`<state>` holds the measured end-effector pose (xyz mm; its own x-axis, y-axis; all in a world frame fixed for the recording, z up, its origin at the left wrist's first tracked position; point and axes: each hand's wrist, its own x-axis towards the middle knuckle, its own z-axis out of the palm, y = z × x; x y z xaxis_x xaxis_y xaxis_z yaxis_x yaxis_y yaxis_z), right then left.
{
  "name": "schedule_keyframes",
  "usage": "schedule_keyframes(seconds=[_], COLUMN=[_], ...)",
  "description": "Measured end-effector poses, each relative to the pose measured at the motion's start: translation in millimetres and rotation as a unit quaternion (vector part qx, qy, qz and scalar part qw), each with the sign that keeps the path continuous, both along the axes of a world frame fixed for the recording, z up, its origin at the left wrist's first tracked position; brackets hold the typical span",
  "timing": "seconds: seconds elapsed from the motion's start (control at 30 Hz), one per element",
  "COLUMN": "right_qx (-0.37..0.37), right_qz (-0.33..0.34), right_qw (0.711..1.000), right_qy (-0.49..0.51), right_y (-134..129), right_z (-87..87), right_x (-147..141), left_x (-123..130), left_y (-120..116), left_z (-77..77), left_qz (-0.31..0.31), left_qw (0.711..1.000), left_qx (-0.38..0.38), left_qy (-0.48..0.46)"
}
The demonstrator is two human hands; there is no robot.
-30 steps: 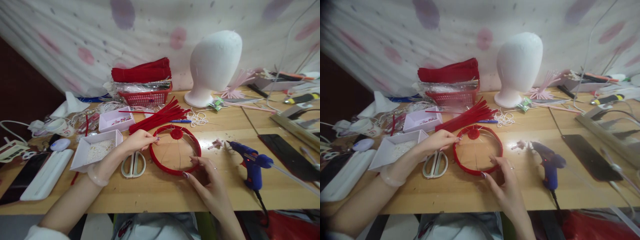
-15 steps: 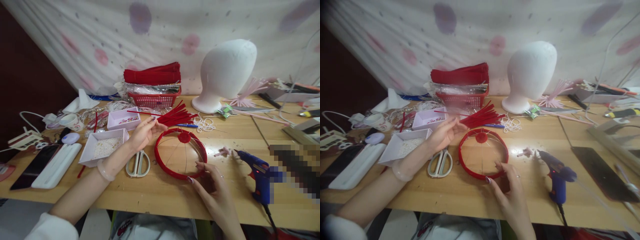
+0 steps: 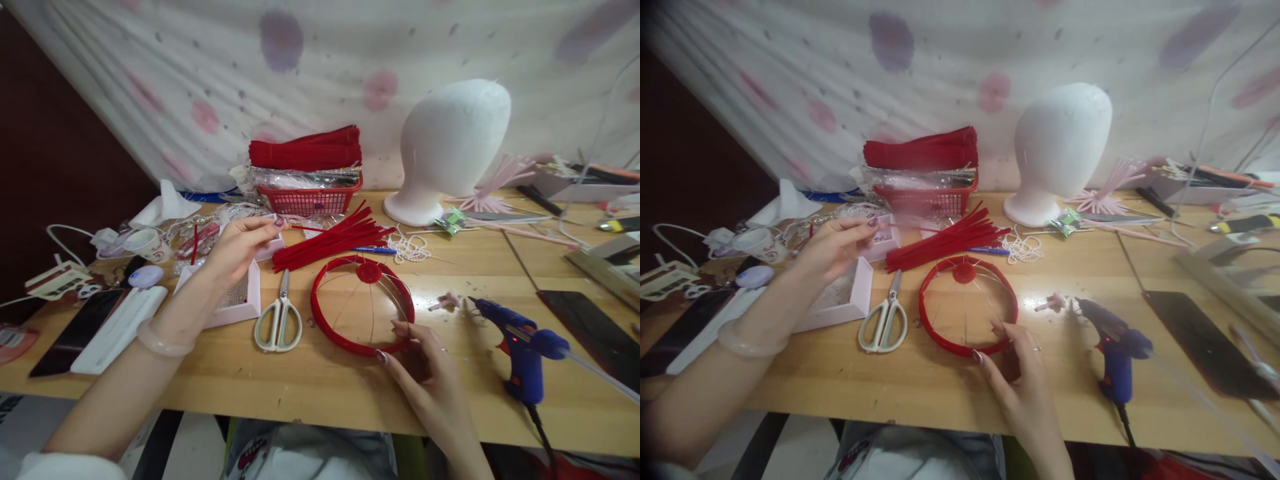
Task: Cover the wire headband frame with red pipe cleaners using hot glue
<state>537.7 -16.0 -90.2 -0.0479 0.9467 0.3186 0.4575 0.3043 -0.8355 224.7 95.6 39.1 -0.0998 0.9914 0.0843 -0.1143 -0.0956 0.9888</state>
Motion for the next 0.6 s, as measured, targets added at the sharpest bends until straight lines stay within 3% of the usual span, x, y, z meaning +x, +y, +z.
schedule_keyframes(seconds=[0.1,0.17,0.23,0.47,0.6], right_qx=[0.003,0.007,0.008,0.004,-0.002], right_qz=[-0.002,-0.003,-0.003,-0.003,-0.003], right_qw=[1.0,1.0,1.0,1.0,1.0], right_qy=[-0.006,-0.01,-0.012,-0.01,-0.007], right_y=[0.3,0.4,0.3,-0.3,-0.9], right_z=[0.4,1.0,1.5,1.8,2.9], right_x=[-0.2,0.1,0.7,0.6,0.3], left_x=[-2.4,1.4,6.1,8.6,18.4], left_y=[4.8,3.8,0.9,-5.9,-4.9], left_z=[-4.6,-11.2,-17.5,-21.9,-25.1], left_qz=[-0.058,-0.128,-0.152,-0.044,-0.074], left_qw=[0.996,0.984,0.974,0.942,0.896], left_qx=[-0.001,-0.036,-0.063,-0.059,-0.054], left_qy=[0.069,0.115,0.155,0.328,0.434])
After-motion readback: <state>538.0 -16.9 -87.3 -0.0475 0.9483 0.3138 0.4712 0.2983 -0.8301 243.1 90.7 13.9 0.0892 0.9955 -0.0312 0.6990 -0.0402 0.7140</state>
